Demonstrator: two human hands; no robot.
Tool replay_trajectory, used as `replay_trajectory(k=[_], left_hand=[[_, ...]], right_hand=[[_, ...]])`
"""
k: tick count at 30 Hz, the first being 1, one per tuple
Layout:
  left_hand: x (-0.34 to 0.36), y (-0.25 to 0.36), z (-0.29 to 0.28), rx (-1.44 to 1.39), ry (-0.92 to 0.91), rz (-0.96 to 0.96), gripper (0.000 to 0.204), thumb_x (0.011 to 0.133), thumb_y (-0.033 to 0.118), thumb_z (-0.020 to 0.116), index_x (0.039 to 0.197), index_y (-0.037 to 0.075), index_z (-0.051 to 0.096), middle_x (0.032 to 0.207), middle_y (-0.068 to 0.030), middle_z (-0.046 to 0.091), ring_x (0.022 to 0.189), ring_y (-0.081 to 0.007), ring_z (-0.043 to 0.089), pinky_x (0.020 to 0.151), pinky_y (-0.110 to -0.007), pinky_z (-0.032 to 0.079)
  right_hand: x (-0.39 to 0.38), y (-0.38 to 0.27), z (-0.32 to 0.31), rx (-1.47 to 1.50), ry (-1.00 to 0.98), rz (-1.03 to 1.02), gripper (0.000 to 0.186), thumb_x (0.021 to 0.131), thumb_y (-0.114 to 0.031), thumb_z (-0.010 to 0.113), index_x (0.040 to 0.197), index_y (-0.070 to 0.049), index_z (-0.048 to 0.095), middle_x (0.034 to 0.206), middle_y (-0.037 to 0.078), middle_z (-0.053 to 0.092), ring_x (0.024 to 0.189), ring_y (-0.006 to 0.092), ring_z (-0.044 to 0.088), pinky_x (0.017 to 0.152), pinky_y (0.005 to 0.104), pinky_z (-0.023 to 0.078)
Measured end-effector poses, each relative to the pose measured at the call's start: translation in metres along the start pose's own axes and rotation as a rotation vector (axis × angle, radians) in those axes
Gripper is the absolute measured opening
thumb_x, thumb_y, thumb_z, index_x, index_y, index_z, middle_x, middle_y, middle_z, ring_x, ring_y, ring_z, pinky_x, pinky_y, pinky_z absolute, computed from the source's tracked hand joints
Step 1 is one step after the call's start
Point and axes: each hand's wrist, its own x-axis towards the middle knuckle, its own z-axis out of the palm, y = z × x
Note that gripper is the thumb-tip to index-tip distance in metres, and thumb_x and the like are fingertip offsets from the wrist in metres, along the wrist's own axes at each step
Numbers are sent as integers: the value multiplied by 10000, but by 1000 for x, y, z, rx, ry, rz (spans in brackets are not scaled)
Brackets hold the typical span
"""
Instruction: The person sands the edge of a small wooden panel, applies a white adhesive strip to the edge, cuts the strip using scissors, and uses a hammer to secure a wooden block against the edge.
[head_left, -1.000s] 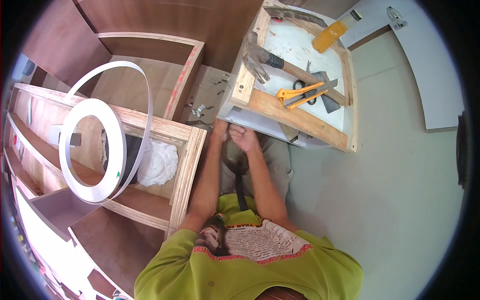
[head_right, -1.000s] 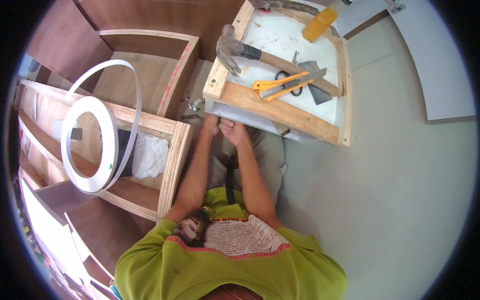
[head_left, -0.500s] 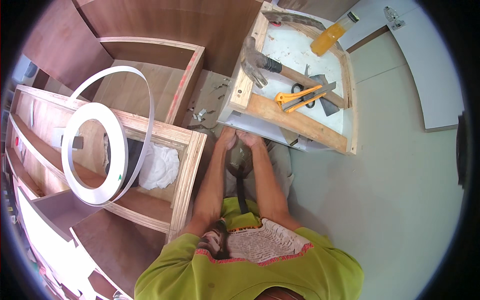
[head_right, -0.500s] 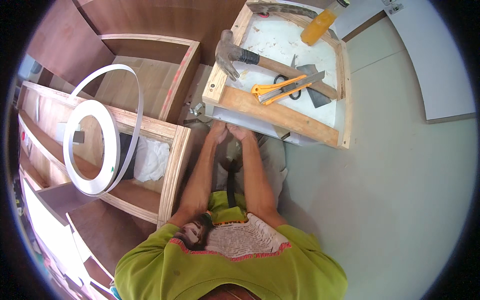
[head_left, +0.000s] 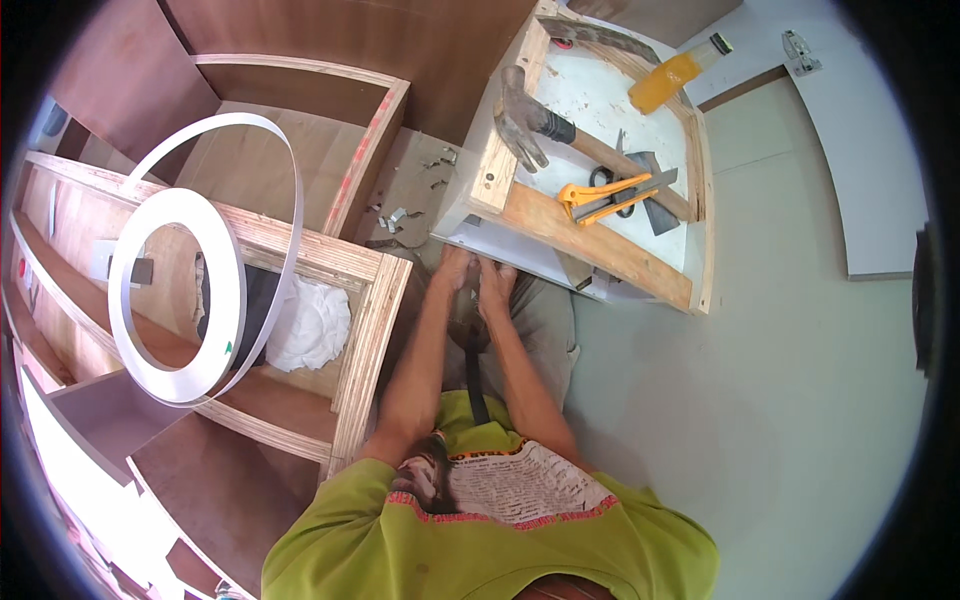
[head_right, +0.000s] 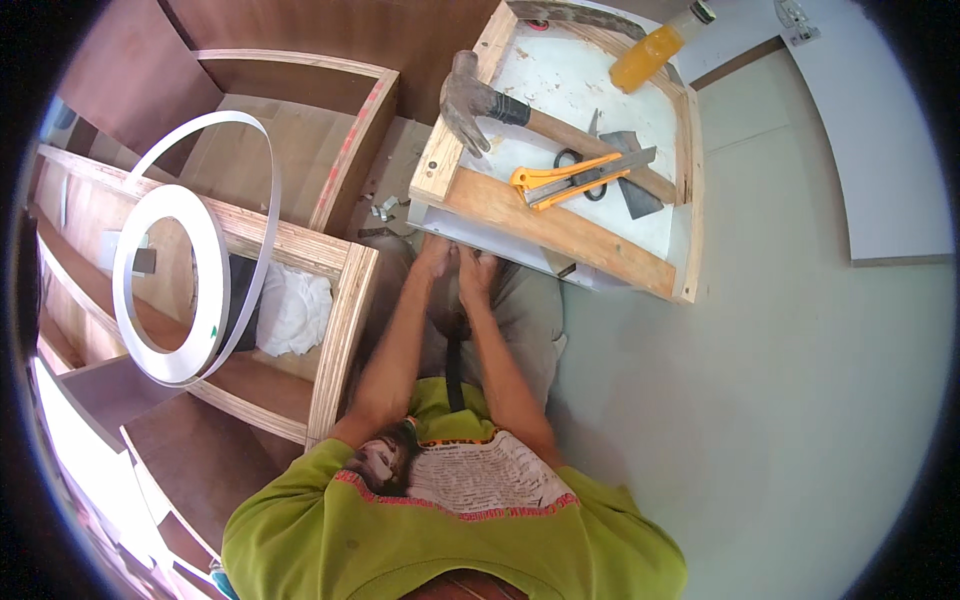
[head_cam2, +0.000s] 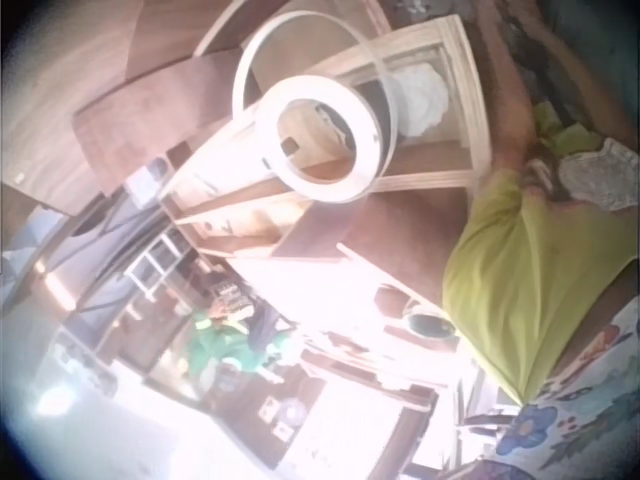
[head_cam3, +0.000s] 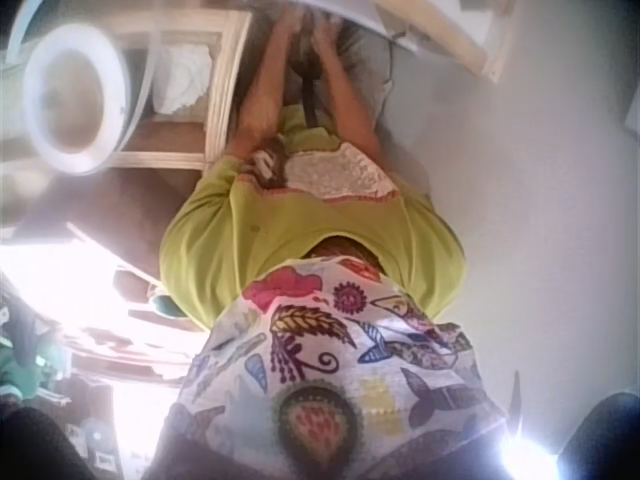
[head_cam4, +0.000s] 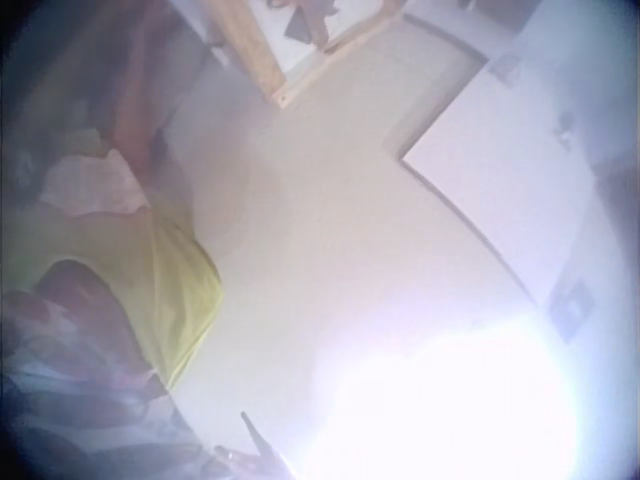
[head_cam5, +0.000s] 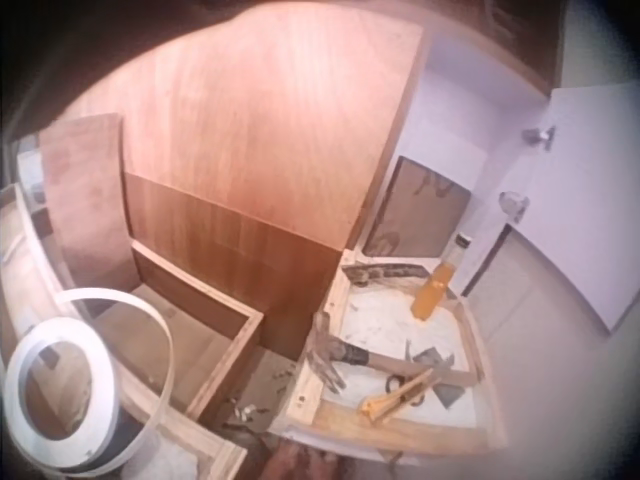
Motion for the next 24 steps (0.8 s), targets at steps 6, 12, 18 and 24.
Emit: replay_trajectory(k=[6, 12, 18, 24], left_hand=[[-3, 9, 7, 64, 78, 68, 258, 885, 323, 590, 1005, 96, 560, 811, 12, 551, 650, -86, 477, 529, -253, 387], [1, 4, -2, 78, 98, 43, 259, 891, 301, 583, 1010, 71, 568, 841, -6, 570, 682, -112, 516, 538, -280, 420], [7, 4, 9, 71, 99, 45, 281, 896, 302, 581, 1055, 76, 534, 870, -17, 563, 682, -121, 526, 528, -285, 427], [-9, 20, 14, -106, -2, -27, 301, 890, 290, 591, 1095, 82, 517, 886, -26, 556, 694, -134, 524, 529, -292, 418]], right_hand=[[11, 26, 7, -58, 146, -193, 165, 897, -70, 551, 1041, 11, 570, 878, 44, 601, 731, 102, 550, 603, 243, 465], [8, 9, 20, 48, 145, -46, 196, 926, -81, 498, 1079, 24, 558, 983, 81, 599, 789, 148, 586, 658, 275, 514], [24, 24, -8, -170, 80, -186, 190, 939, -106, 480, 1015, 43, 570, 892, 92, 618, 754, 149, 604, 664, 284, 511], [-7, -13, -1, -57, 68, -89, 201, 932, -104, 479, 939, 66, 586, 775, 111, 633, 695, 148, 604, 669, 297, 498]])
